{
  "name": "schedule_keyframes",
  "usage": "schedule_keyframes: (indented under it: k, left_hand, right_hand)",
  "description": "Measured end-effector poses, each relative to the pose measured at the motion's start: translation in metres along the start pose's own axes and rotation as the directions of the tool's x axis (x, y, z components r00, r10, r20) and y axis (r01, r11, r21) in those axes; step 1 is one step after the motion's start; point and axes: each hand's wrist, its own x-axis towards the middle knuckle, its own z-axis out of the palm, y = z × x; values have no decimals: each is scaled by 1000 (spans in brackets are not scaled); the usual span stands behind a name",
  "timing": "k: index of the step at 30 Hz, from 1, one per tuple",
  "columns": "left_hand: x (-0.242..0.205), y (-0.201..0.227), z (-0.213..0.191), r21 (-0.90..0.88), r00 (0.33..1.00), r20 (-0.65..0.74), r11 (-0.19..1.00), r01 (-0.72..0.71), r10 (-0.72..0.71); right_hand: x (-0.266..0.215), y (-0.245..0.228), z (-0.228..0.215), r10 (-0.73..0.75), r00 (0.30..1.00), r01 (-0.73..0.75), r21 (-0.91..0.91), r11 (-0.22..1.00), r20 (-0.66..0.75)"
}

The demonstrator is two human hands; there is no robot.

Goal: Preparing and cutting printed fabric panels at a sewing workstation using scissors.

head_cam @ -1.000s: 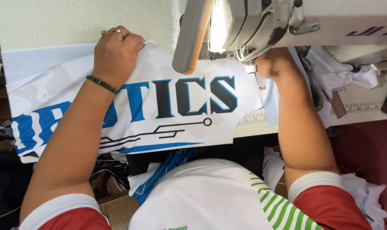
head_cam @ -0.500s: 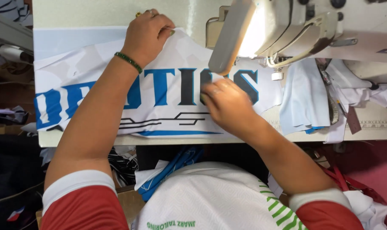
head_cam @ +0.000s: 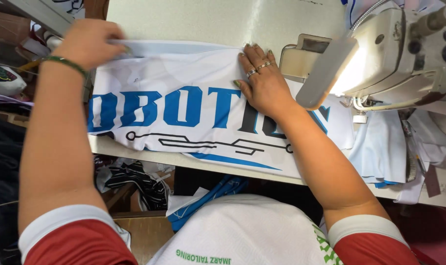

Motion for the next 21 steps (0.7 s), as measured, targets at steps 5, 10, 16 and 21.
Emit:
schedule_keyframes:
  k: [5,10,16,21]
  left_hand:
    - [-13,-73,36,399,541,-800,904,156,260]
    - [-28,-32,49,-114,829,-557,984,-137,51]
    - [-21,-54,49,-68,773,-606,955,-288,189]
    - [-10,-36,19,-105,809,-575,969,-222,123]
  right_hand:
    - [-1,2,4,-13,1000,13,-7,1000,-8]
    - [-2,1,4,-9,1000,9,-25,1000,0]
    - [-2,-1,3,-33,999,33,-18,999,-27]
    - [-3,1,4,-29,999,28,-19,999,-31]
